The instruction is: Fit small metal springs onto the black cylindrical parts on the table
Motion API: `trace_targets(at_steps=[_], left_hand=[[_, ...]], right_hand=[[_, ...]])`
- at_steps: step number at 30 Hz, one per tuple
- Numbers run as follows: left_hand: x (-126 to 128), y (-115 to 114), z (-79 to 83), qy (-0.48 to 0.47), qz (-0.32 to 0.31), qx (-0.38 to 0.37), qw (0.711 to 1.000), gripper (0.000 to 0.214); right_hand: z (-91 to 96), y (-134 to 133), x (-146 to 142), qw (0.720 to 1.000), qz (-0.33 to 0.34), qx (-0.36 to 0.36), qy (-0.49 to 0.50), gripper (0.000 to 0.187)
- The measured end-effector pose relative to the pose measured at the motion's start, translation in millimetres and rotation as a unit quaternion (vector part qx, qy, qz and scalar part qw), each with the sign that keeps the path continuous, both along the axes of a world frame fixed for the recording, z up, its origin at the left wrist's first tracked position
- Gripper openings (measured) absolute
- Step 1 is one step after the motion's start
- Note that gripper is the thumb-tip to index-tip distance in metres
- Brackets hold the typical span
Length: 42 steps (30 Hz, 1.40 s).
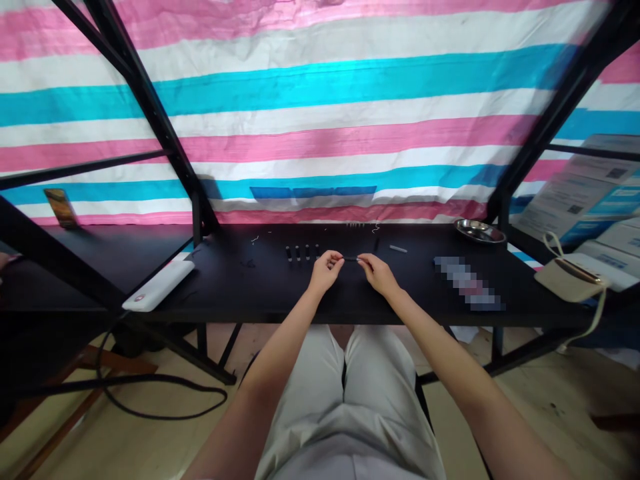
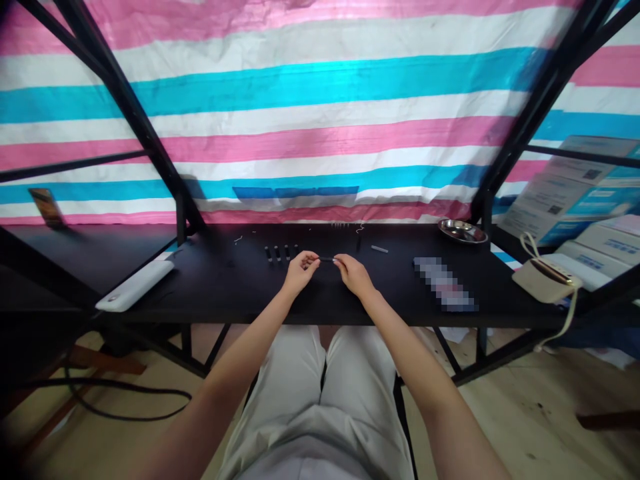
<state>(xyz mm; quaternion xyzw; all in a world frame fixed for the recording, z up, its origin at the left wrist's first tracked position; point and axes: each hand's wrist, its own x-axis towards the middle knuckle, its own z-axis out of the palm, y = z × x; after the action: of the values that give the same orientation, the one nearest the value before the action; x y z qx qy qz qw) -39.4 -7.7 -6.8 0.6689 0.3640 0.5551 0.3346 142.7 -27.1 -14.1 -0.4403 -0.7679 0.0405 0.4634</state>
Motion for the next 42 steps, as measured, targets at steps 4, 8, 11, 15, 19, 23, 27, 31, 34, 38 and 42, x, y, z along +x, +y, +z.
trace_targets(at_steps=[4, 8, 11, 15, 19, 23, 27, 31, 34, 38, 42], left_hand=[[0.2, 0.1, -0.7, -0.011, -0.025, -0.021, 0.999, 0.018], [1.4, -1.4, 1.2, -0.021, -0.041, -0.039, 0.998, 0.021], [1.6, -3.1, 2.9, -0.008, -0.039, -0.049, 0.998, 0.022], [1.1, -4.9, 4.7, 0.011, -0.041, -0.045, 0.998, 0.023], [2.8, -7.8, 6.9, 0.036, -0.028, -0.024, 0.999, 0.022], [3.1, -8.7, 7.7, 0.025, 0.050, -0.008, 0.998, 0.025], [-4.6, -4.9, 8.5, -0.055, 0.162, -0.022, 0.985, 0.028], [-13.6, -0.8, 9.3, -0.130, 0.229, -0.043, 0.964, 0.032], [-16.0, 0.5, 8.9, -0.144, 0.243, -0.037, 0.959, 0.034], [-15.9, 0.4, 8.5, -0.136, 0.240, -0.035, 0.960, 0.031], [-15.9, -0.6, 9.7, -0.136, 0.239, -0.038, 0.961, 0.028]], right_hand=[[-2.3, 1.2, 0.0, 1.000, 0.005, -0.002, -0.016, 0.029], [-2.9, 0.8, 0.4, 1.000, 0.009, -0.012, -0.027, 0.029], [-1.8, -0.5, 0.3, 0.999, 0.003, -0.021, -0.033, 0.030], [-0.2, -2.0, -0.7, 0.998, -0.006, -0.025, -0.050, 0.033], [0.9, -3.5, -1.6, 0.997, -0.006, -0.019, -0.075, 0.032], [4.2, -3.5, -1.6, 0.997, -0.048, -0.004, -0.067, 0.032], [8.3, 8.5, -5.7, 0.995, -0.091, -0.037, 0.034, 0.032], [7.9, 34.4, -25.1, 0.986, -0.052, -0.141, 0.077, 0.023], [6.0, 53.3, -48.0, 0.982, -0.032, -0.184, 0.028, 0.014], [4.5, 67.9, -73.8, 0.978, -0.049, -0.194, -0.049, 0.009], [4.6, 73.9, -83.6, 0.971, -0.056, -0.210, -0.097, 0.011]])
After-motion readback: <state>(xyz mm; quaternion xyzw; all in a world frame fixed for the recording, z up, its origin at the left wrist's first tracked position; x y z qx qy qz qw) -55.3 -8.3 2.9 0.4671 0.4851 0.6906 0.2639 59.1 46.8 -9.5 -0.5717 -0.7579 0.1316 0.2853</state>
